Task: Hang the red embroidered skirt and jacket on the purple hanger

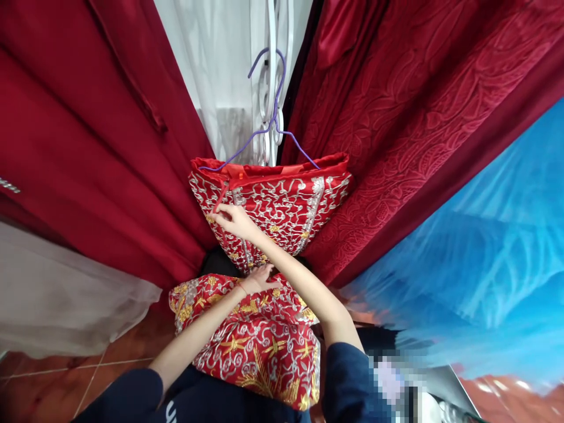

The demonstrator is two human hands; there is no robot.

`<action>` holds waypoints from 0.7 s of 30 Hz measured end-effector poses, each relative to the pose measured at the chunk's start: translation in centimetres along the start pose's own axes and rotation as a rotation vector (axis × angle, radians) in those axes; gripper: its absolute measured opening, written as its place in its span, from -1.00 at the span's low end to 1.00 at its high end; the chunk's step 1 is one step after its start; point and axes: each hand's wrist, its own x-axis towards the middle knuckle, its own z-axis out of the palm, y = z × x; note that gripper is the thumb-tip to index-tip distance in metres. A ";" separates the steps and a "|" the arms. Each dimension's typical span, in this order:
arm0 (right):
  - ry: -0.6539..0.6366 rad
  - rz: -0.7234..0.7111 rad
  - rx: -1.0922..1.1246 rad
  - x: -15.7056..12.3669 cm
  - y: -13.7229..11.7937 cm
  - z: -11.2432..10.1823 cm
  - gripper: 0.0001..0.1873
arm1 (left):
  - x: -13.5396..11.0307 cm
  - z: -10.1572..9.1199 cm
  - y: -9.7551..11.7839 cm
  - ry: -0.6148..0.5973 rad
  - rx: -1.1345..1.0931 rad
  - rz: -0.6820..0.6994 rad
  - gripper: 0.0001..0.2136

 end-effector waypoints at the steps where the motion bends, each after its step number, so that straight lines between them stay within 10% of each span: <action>1: 0.011 0.002 0.001 -0.2 -0.2 -0.1 -0.68 | -1.0 -1.8 -0.6 -0.022 0.027 -0.058 -0.74; 6: 0.129 -0.037 -0.094 -2.3 -1.6 0.9 -0.71 | -7.9 -13.9 -3.6 -0.067 0.062 -0.261 -0.71; 10: 0.234 -0.016 -0.219 -3.4 -2.7 2.3 -0.76 | -8.4 -19.9 -0.9 0.524 -0.231 -0.005 -0.58; 16: 0.257 0.077 -0.350 -4.7 -4.6 3.1 -0.81 | -2.6 -18.5 6.1 0.533 -0.676 0.269 -0.64; 21: 0.368 0.143 -0.298 -6.8 -6.1 3.5 -0.75 | -1.4 -17.1 5.7 0.835 -0.625 0.284 -0.71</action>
